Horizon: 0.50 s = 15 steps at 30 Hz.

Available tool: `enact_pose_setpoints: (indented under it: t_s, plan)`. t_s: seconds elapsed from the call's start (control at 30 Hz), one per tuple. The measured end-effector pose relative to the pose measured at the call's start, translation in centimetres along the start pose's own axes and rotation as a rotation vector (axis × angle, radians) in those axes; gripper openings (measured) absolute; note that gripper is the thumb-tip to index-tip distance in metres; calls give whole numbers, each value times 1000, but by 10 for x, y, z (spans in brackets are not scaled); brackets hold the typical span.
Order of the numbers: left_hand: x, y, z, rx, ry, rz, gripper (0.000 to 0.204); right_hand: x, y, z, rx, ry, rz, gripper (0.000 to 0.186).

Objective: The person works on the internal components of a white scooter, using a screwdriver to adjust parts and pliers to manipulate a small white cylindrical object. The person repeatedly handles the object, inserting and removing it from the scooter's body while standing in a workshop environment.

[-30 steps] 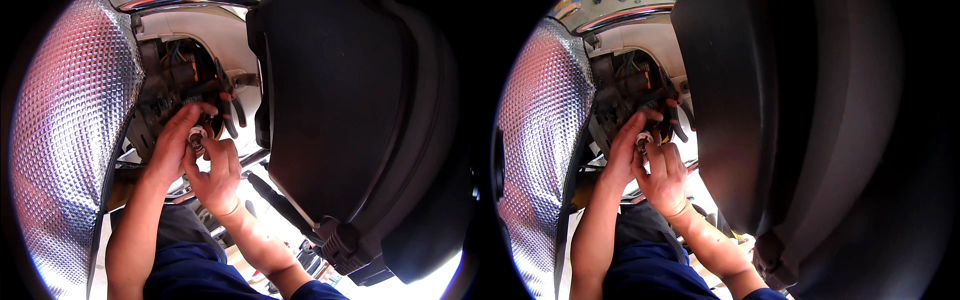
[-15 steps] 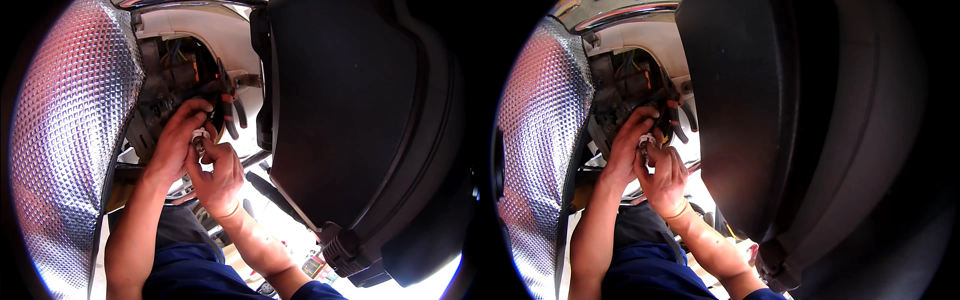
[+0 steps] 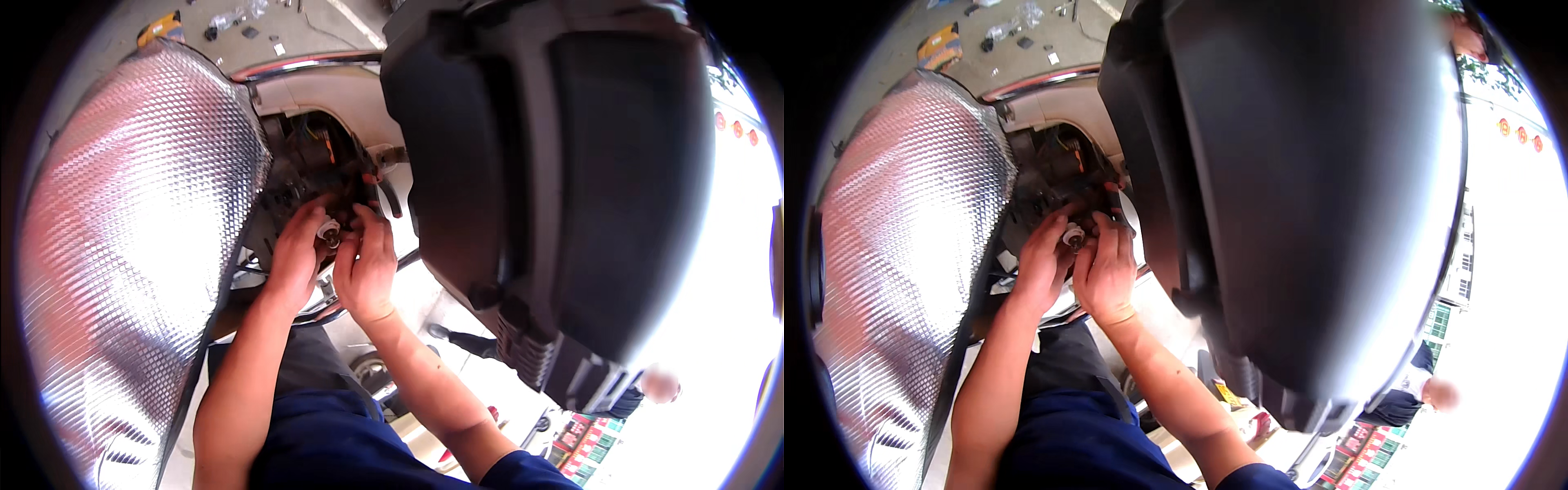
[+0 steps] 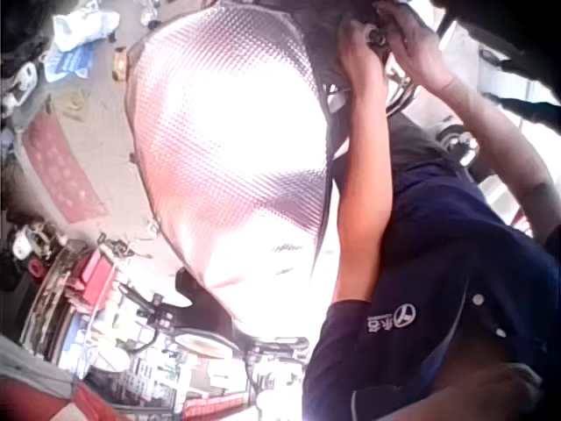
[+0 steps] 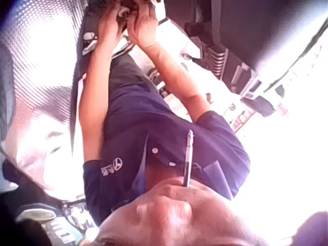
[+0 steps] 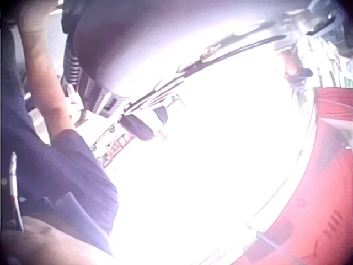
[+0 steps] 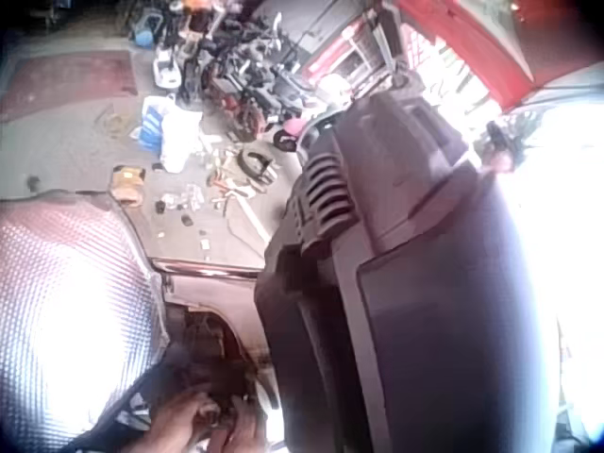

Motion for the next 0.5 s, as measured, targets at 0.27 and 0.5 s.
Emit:
enact_pose_setpoints:
  t_s: [0.27,0.5]
  plan:
    - [-14,-13,3,117,163,32,45,25,2,28,154,68,-389,58]
    - [-57,-74,22,376,1042,16,33,55,-9,43,65,260,-445,48]
Point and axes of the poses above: each hand's wrist, its own y-axis towards the middle knuckle, its own x-axis out of the palm, z = x × y, the point moved 7 cm from there along y, towards the middle knuckle, and after that the axes turned 13 degrees about z, right-handed, at the moved point
